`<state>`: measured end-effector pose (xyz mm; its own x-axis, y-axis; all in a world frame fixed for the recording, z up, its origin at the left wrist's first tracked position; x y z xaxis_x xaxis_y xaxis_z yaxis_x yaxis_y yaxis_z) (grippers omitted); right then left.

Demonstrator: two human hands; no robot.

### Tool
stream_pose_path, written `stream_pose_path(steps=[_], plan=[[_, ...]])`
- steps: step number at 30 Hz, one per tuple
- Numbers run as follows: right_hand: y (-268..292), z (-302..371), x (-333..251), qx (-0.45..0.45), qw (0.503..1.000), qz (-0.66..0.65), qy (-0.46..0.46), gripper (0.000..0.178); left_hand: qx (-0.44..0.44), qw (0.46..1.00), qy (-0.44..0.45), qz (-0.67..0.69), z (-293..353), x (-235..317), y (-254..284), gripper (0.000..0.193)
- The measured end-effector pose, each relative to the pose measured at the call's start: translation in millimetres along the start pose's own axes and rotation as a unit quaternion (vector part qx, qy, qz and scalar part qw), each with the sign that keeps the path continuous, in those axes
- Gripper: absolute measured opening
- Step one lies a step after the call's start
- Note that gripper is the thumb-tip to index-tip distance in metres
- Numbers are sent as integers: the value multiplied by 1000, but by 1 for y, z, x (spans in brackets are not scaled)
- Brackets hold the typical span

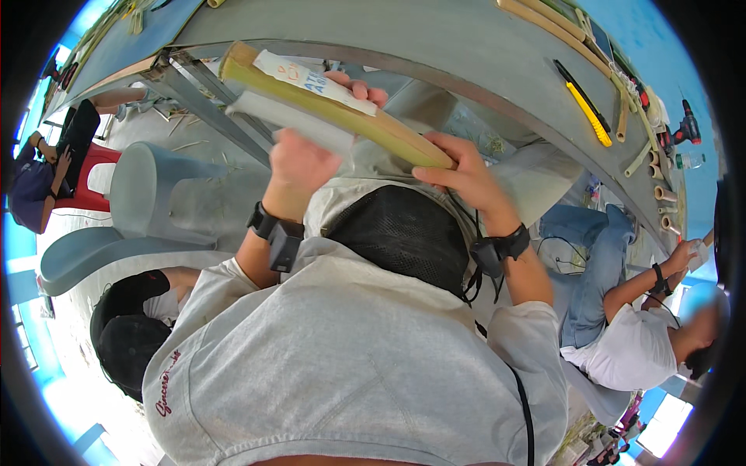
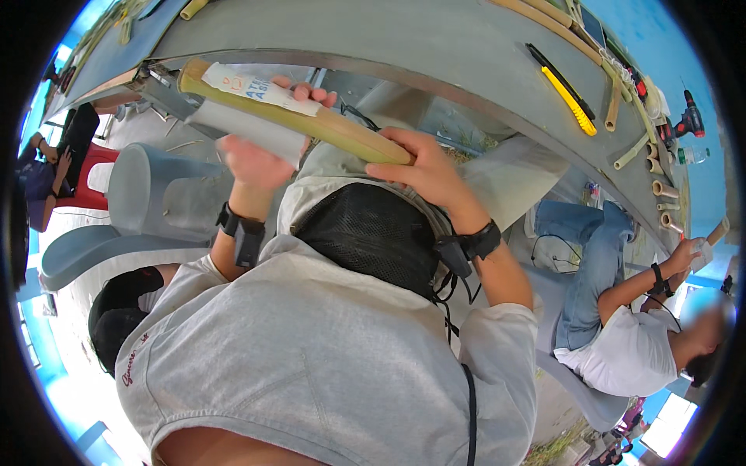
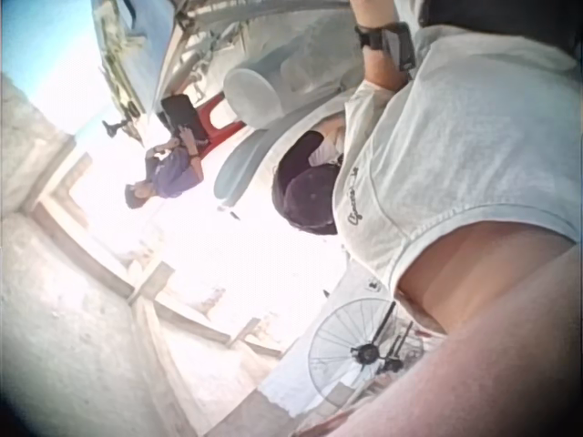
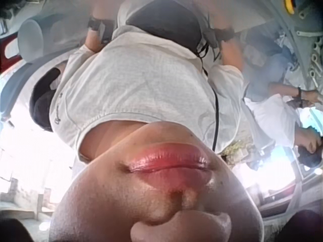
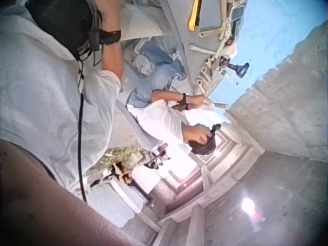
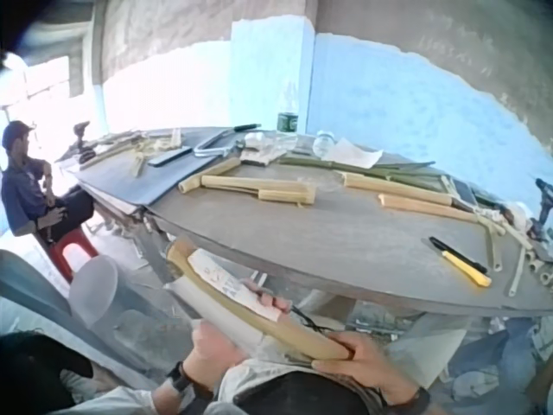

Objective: Sand the end of a bamboo pole using a piece of sandpaper held against a utility knife handle.

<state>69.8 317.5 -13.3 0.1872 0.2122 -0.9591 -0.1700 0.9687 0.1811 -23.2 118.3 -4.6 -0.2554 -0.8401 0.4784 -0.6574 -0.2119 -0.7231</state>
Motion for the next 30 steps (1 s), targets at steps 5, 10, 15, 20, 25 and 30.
stream_pose_path(steps=[5,10,15,20,25,30], plan=[[-13,-11,-16,6,979,177,106,43,173,985,18,0,3,-1,30,27],[-4,2,-10,9,980,165,109,42,258,958,-122,-28,0,89,47,17],[-13,5,-10,-39,992,99,64,40,196,977,-75,-43,-10,74,11,18],[-25,-4,-13,-69,997,38,28,37,209,970,77,-101,-14,14,-9,19],[-13,11,-7,-80,994,56,-38,37,133,989,-65,0,-28,58,-3,17],[-24,6,-24,-27,990,125,64,43,164,986,-5,-39,-8,15,10,28]])
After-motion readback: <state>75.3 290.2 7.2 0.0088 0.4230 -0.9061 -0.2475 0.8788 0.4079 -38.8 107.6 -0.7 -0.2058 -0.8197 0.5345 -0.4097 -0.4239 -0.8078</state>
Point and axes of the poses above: each hand's wrist, its own z-axis away from the middle knuckle, its own y-axis out of the back of the hand, x = y × z, the point moved 6 cm from there along -z, towards the middle knuckle
